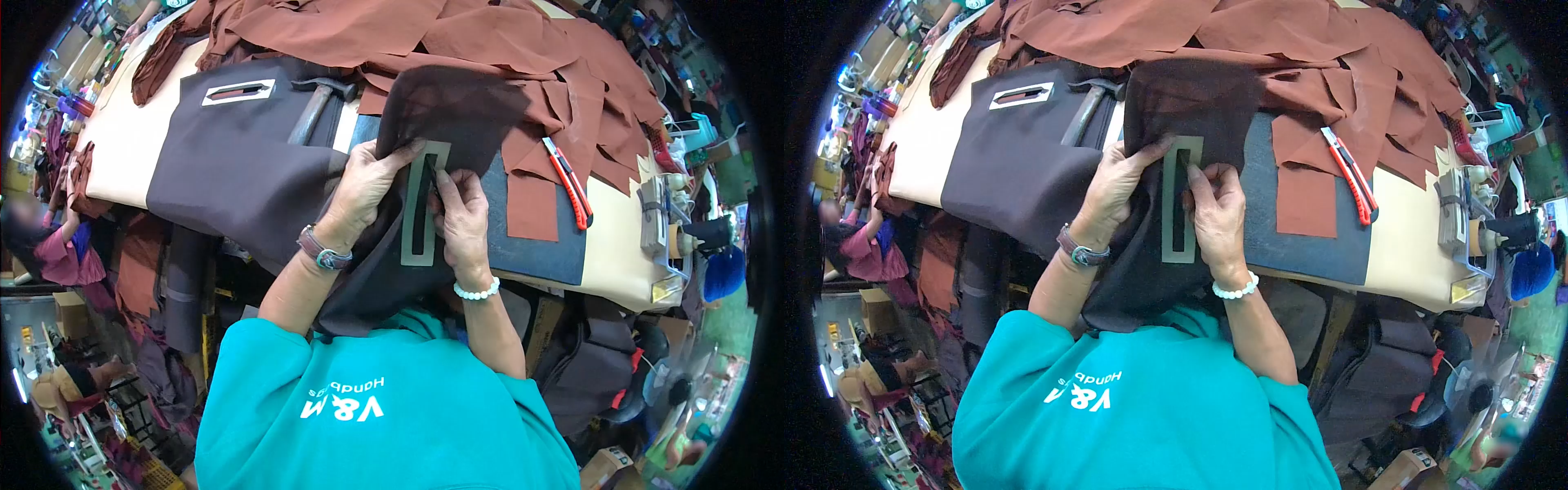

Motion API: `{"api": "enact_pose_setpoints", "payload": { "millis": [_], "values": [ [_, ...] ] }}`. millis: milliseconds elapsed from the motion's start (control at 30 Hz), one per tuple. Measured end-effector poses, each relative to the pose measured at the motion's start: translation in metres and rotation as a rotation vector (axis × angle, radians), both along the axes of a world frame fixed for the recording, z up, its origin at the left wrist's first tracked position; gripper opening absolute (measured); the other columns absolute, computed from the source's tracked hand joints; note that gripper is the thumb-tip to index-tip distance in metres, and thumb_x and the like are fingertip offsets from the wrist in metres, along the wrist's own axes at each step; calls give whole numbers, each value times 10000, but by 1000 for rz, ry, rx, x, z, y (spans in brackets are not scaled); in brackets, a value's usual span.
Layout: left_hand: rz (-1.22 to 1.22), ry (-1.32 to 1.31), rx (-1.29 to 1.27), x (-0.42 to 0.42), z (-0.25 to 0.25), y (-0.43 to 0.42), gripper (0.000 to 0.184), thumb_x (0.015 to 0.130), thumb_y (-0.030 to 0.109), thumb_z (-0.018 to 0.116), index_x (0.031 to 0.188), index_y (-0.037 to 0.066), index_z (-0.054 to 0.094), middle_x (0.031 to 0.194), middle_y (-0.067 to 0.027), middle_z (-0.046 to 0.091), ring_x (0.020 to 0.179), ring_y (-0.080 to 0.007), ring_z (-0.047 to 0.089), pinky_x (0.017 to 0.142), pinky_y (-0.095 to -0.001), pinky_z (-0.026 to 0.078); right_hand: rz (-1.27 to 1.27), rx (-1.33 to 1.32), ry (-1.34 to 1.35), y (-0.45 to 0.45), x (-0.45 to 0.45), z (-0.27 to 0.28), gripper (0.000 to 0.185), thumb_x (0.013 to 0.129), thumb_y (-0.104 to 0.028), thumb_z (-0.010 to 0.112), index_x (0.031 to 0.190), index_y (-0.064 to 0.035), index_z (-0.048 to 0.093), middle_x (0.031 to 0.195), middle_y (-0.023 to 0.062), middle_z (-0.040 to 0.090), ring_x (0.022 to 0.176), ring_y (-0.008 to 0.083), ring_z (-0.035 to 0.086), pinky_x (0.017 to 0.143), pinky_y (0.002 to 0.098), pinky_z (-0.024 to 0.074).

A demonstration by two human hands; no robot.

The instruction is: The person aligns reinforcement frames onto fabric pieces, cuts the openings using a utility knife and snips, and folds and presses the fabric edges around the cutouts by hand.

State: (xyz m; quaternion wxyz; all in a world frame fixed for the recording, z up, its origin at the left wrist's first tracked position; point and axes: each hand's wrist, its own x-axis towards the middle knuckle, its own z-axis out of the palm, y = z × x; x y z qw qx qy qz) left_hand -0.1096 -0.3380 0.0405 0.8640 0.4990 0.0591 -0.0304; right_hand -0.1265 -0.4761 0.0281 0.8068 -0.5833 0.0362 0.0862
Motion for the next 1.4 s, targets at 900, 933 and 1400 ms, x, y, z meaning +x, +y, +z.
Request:
{"api": "enact_pose_setpoints", "payload": {
  "millis": [900,933,1400],
  "values": [
    [339,39,-176,-25,-12,-48,140,861,155,638,881,17,628,805,-6,637,659,-48,563,563,-199,454,-178,196,-4,20,-32,4,196,968,-278,435,917,-98,378,701,1,443,471,14,336,372,153,263],
    [340,20,-175,-25,-13,-49,141,860,158,640,880,19,628,803,-5,636,655,-46,560,561,-196,451,-184,199,-9,20,-31,4,193,967,-272,439,915,-96,378,700,0,443,471,13,333,372,153,260],
    [323,52,-207,-19,-12,-52,98,847,123,633,895,37,636,836,-39,650,676,-102,598,608,-231,471,-218,228,-33,17,-25,-9,143,949,-209,489,930,-107,390,699,-14,463,502,8,336,405,149,257]
  ]
}}
